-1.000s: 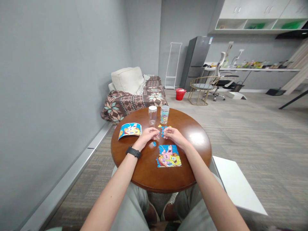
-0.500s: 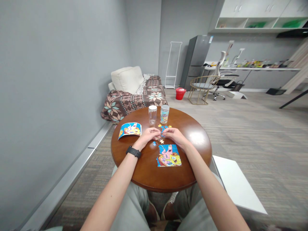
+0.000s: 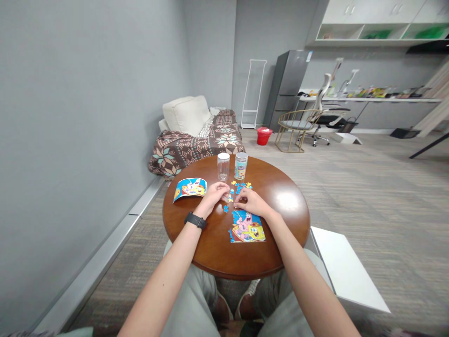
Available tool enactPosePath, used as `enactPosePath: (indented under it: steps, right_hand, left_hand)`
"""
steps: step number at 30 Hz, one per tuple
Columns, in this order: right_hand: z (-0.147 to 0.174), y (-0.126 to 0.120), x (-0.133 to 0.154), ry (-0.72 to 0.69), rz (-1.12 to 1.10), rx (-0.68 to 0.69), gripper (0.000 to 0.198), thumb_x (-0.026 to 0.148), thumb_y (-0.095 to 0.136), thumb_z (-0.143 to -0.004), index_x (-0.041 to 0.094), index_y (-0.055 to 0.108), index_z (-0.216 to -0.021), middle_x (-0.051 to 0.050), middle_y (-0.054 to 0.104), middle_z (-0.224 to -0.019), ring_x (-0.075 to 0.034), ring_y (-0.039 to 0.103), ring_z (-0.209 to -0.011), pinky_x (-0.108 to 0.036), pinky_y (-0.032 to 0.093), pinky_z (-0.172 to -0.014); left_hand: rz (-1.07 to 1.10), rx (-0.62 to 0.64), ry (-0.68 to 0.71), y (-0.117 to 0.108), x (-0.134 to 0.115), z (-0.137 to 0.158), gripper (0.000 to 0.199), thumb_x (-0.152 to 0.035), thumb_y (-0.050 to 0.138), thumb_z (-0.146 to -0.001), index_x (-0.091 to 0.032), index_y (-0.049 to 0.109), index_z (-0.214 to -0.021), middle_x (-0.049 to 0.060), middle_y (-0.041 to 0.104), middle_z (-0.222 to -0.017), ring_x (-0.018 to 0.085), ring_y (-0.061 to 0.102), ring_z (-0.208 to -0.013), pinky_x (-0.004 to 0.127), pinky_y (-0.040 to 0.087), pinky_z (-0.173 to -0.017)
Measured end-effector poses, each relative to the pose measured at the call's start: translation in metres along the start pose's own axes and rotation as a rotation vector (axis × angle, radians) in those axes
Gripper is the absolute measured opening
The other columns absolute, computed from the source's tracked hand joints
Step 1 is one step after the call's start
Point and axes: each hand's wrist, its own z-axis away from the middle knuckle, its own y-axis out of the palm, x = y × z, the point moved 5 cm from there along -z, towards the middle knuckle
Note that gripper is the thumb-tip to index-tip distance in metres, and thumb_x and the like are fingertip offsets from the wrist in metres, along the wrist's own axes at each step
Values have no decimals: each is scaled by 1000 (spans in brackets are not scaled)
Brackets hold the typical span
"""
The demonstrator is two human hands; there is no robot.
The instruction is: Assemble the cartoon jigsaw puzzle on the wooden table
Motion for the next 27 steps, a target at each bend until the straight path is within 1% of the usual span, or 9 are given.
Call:
enactPosePath:
  steps: [3, 7, 10, 14, 17, 19, 22, 24, 27]
  right_hand:
    - [-1, -2, -3, 4, 31, -36, 6, 24, 70, -75, 18, 69, -74, -3, 58, -80, -15, 55, -76, -31, 47, -75]
    - [0, -4, -7, 22, 70, -51, 13, 30, 75, -72, 19, 69, -75, -3, 59, -83, -17, 56, -79, -33, 46, -77]
    - [0, -4, -10, 31, 45, -40, 13, 31, 74, -73, 19, 69, -74, -3, 58, -84, -17, 56, -80, -32, 46, -77]
    - [-1, -2, -11, -1, 32, -43, 14, 31, 73, -73, 19, 67, -74, -2, 60, -82, -17, 56, -81, -32, 45, -77]
    - [-1, -1, -8, 14, -8, -39, 11, 28, 71, -74, 19, 65, -74, -1, 63, -80, -15, 56, -76, -30, 44, -75]
    - [-1, -3, -7, 55, -82, -45, 10, 26, 69, -74, 18, 65, -79, 0, 64, -77, -13, 54, -70, -28, 44, -71]
    - [-3, -6, -7, 127, -230, -84, 18, 28, 67, -73, 18, 67, -88, 1, 64, -73, -12, 54, -65, -28, 44, -68]
    - [-3, -7, -11, 201, -375, -96, 20, 32, 67, -72, 17, 69, -85, 0, 65, -71, -13, 55, -65, -29, 45, -68]
    - [-2, -4, -16, 335, -630, -65, 24, 36, 73, -67, 16, 69, -79, -1, 67, -69, -14, 59, -65, -29, 46, -68]
  left_hand:
    - [-8, -16, 4, -1, -1, 0, 6, -16, 66, -72, -14, 60, -73, -1, 58, -60, 8, 53, -52, 18, 38, -47]
    - [-29, -34, 20, -2, -2, 2, 7, -18, 65, -72, -15, 59, -72, -2, 56, -59, 8, 51, -50, 19, 38, -47]
    - [-37, -29, 25, -2, -3, 3, 9, -20, 66, -72, -15, 59, -72, -2, 56, -58, 8, 51, -50, 19, 38, -48]
    - [-42, -29, 22, -2, -3, 3, 7, -19, 64, -73, -15, 59, -72, -1, 55, -58, 8, 49, -50, 19, 37, -47]
    - [-37, -30, 29, -3, -3, 3, 7, -19, 64, -72, -15, 59, -71, -1, 55, -58, 8, 50, -51, 19, 37, -48]
    - [-34, -22, 33, -2, -4, 4, 7, -19, 64, -71, -15, 58, -70, -1, 55, -57, 8, 50, -51, 19, 37, -48]
    - [-39, -19, 38, -2, -5, 4, 5, -18, 62, -71, -14, 59, -69, -1, 55, -57, 8, 50, -51, 18, 36, -48]
    - [-47, -18, 44, -2, -5, 4, 3, -17, 60, -71, -14, 59, -69, -1, 55, -58, 8, 50, -51, 17, 36, -48]
    - [-57, -13, 51, -1, -4, 4, 3, -16, 58, -72, -13, 59, -71, -1, 55, -58, 7, 49, -51, 17, 37, -48]
